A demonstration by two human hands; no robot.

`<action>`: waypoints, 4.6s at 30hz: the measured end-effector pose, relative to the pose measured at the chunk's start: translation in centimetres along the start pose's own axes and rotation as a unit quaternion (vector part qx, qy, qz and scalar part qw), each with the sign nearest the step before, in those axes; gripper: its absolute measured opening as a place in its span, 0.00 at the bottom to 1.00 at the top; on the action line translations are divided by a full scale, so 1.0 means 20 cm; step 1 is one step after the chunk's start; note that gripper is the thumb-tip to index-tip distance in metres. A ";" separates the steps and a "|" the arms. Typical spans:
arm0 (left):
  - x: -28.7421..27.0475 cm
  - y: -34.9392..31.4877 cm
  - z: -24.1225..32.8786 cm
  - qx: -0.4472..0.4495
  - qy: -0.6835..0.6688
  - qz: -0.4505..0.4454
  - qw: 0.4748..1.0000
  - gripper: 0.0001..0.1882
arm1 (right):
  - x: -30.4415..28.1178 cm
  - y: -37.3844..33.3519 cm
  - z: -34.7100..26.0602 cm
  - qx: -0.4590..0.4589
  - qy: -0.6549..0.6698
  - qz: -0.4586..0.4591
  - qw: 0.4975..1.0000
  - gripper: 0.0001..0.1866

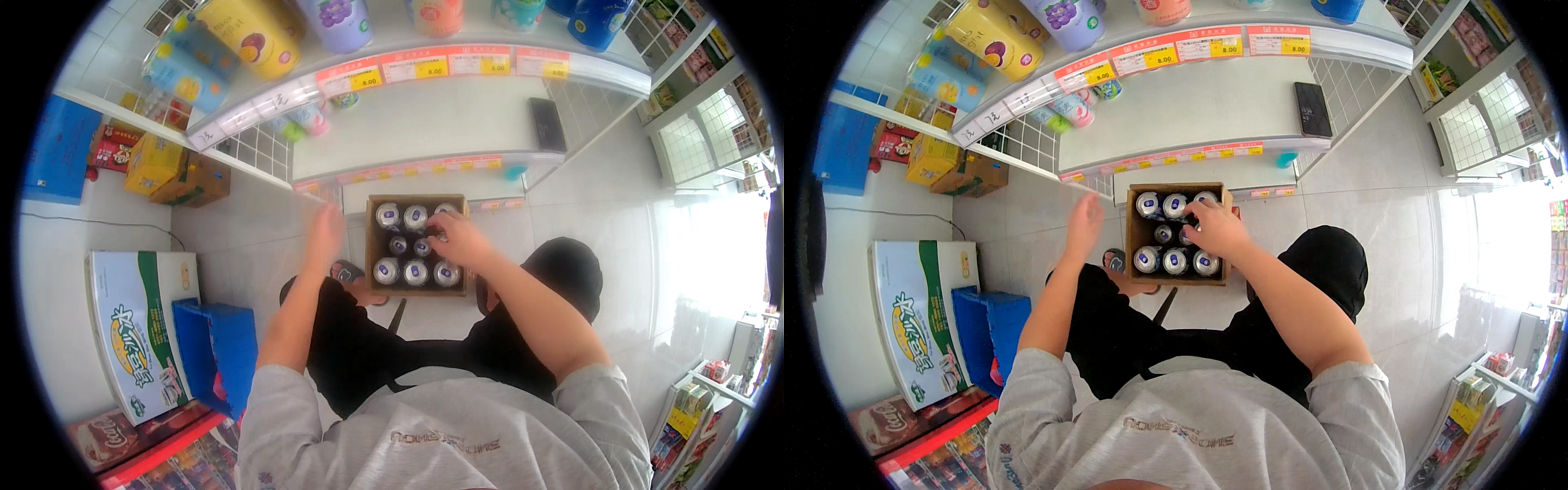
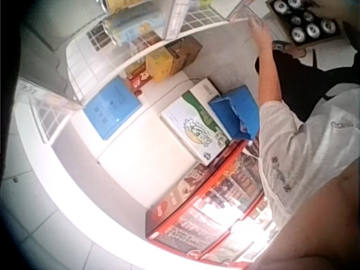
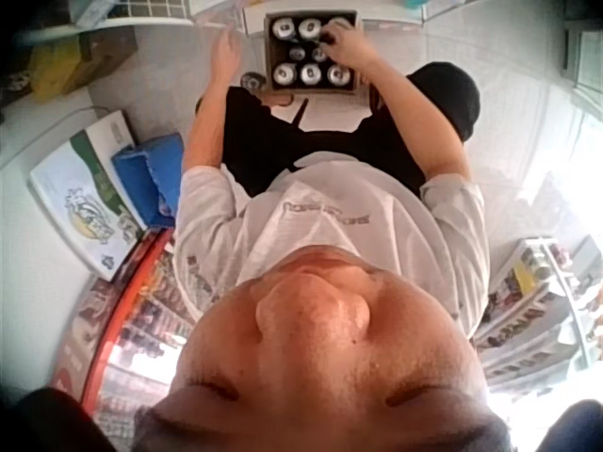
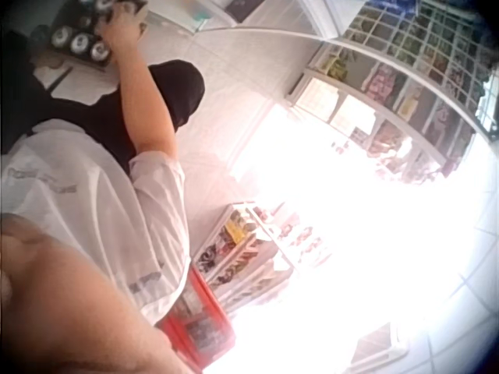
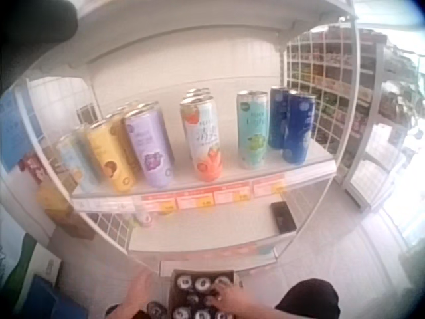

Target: The person sits on the floor in a store aisle and restocks a shelf with canned beverages. They repeatedly pick cans from a cardboard box on the floor and place them onto the shelf above.

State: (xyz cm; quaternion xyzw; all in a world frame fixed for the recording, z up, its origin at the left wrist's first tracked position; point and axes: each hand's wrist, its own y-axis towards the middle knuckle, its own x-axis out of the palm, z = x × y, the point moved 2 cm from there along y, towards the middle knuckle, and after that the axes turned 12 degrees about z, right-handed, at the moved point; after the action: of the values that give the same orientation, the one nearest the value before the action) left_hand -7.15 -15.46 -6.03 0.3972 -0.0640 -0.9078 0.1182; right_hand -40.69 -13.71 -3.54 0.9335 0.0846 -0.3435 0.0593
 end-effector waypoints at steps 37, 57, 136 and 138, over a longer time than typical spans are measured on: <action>0.41 -0.48 0.18 -0.079 -0.087 -0.149 0.982 0.23 | -0.02 0.14 0.05 0.087 -0.353 0.099 0.926 0.36; 0.42 -0.52 0.25 -0.135 -0.082 -0.176 0.972 0.26 | -0.41 1.03 -0.33 -0.074 -0.085 0.295 0.949 0.26; 0.39 -0.51 0.32 -0.147 -0.103 -0.188 0.966 0.24 | -0.26 1.66 -0.14 -0.117 -0.222 0.346 0.904 0.22; 0.38 -0.50 0.33 -0.145 -0.102 -0.188 0.966 0.24 | -0.26 1.69 -0.11 -0.132 -0.210 0.365 0.898 0.21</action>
State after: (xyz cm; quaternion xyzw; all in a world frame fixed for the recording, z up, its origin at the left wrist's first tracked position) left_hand -18.76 -7.66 -9.02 0.2861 0.1321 -0.9490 -0.0058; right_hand -36.45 -47.07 3.26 0.7887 -0.2317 -0.4716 0.3193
